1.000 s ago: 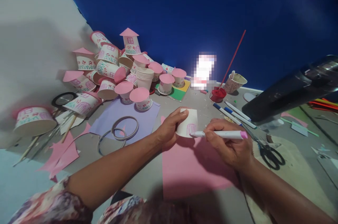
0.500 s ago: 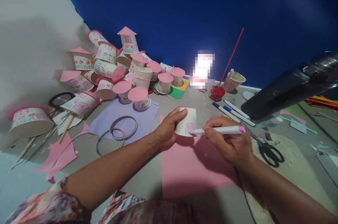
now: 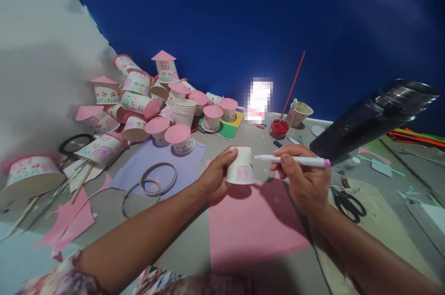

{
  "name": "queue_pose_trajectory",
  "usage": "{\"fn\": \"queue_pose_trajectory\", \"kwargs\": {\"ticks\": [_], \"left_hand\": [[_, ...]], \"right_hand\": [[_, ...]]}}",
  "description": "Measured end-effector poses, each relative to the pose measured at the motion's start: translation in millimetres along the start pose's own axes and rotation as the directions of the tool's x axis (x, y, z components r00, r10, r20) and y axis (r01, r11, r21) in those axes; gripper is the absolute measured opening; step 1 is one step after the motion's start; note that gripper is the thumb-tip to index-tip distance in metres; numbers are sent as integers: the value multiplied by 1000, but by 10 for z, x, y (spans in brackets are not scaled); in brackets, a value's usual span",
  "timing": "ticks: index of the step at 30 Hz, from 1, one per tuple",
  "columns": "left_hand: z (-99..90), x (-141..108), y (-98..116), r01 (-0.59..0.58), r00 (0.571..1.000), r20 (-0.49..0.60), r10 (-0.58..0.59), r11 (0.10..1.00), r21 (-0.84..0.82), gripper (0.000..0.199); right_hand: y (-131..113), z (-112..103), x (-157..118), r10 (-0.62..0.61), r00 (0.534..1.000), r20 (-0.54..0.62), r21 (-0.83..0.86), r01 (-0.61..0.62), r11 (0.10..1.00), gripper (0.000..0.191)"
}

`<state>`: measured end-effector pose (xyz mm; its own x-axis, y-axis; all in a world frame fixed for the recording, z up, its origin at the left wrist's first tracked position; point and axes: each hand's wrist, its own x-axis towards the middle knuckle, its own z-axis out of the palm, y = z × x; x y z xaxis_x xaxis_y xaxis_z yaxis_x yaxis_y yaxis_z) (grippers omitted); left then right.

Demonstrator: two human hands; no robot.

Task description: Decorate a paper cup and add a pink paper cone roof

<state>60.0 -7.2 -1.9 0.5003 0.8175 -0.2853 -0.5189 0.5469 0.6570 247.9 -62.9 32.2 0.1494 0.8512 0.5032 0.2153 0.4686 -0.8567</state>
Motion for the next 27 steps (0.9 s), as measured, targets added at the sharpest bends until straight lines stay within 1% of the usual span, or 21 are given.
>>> {"fn": "queue_pose_trajectory", "kwargs": {"ticks": [3,7,11,14,16,20,25,27], "left_hand": [[11,8,43,66,998,-20,-67,996,-57,37],[44,7,90,88,995,-42,-93,990,-114,33],[29,15,93,133,991,-2,-133,986,-98,42],[0,21,82,151,989,18,-150,985,-88,48],[-14,19,80,156,988,22,-154,985,-79,48],[-29,18,86,155,988,29,-154,986,-64,43],[-47,29,72,116,993,7,-116,992,-54,38],[-46,31,70,96,995,0,-96,994,-51,38]], "right_hand": [[59,21,51,59,998,-35,55,-57,997,15],[67,24,104,163,986,-28,121,-159,980,23],[93,-3,162,268,962,-56,238,-248,939,28],[145,-22,204,317,948,-38,292,-292,910,31],[175,-30,219,350,936,-34,311,-323,894,33],[187,-38,205,378,926,-10,329,-354,876,33],[162,-28,171,404,914,30,341,-389,855,32],[168,-19,177,405,914,24,347,-387,854,33]]}}
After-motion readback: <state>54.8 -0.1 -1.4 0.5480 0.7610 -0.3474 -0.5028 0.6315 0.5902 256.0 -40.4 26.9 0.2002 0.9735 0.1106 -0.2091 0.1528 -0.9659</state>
